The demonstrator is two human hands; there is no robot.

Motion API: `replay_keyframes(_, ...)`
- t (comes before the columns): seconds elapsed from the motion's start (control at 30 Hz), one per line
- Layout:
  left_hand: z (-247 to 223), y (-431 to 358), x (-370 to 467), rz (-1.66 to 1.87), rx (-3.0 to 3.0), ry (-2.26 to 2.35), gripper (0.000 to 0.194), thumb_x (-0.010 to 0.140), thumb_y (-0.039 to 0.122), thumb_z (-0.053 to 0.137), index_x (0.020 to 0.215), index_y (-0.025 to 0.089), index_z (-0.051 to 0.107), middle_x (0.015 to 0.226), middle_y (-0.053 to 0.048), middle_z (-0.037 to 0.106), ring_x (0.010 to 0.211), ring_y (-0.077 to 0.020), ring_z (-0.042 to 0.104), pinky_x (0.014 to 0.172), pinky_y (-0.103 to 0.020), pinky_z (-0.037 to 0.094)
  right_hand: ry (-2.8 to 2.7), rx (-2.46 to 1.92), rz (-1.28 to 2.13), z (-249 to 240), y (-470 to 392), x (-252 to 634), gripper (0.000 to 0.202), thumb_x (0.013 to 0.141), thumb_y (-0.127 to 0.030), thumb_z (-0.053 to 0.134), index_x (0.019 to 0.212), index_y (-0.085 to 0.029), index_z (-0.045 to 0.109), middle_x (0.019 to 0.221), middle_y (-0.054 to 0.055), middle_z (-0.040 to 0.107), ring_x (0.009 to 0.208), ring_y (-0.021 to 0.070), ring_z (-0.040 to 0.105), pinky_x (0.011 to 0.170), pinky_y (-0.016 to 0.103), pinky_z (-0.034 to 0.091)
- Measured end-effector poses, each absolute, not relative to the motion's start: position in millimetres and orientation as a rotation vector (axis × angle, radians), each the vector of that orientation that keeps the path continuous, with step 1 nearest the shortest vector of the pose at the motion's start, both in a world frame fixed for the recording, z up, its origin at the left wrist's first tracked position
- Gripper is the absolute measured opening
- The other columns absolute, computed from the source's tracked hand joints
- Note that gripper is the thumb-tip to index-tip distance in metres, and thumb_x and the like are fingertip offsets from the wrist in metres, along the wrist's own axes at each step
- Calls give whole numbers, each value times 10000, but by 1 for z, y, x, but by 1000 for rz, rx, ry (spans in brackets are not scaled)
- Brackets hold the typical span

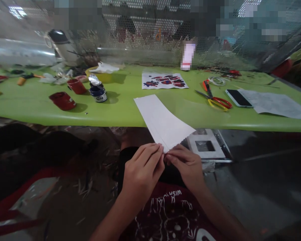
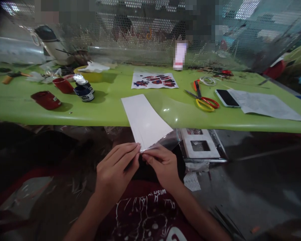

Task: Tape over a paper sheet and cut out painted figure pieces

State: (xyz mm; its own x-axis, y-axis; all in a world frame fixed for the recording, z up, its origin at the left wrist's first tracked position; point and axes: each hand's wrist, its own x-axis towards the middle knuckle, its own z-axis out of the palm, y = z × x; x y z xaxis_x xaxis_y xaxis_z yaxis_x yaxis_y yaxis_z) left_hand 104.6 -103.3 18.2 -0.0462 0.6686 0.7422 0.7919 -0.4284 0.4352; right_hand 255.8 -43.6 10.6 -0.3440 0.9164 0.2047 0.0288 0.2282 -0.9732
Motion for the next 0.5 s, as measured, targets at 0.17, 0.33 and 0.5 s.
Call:
replay_keyframes(0.17,18,-102,99,-1401,-2149,-1628,205,899,51,662,1090,108,711,1030,-96,754,978,-204,687,883,-381,638,-1663,-933,1186,11,-46,257,118,870,-231,737,880,-295,835,794,19,734,707,174,656,662,322,564)
replay_keyframes(0.33,19,-101,97,-1333,-2195,-1603,170,899,41,651,1052,86,713,1011,-100,750,963,-207,690,865,-367,639,-1656,-910,1175,8,-45,258,108,860,-228,749,867,-294,835,790,16,736,702,170,662,682,325,572)
replay_keyframes(0.5,18,-99,100,-1233,-2181,-1542,199,897,18,622,1078,48,698,998,-128,759,947,-237,703,814,-371,645,-1612,-946,1225,7,-46,257,95,851,-229,751,863,-277,832,816,29,742,706,175,669,668,326,581)
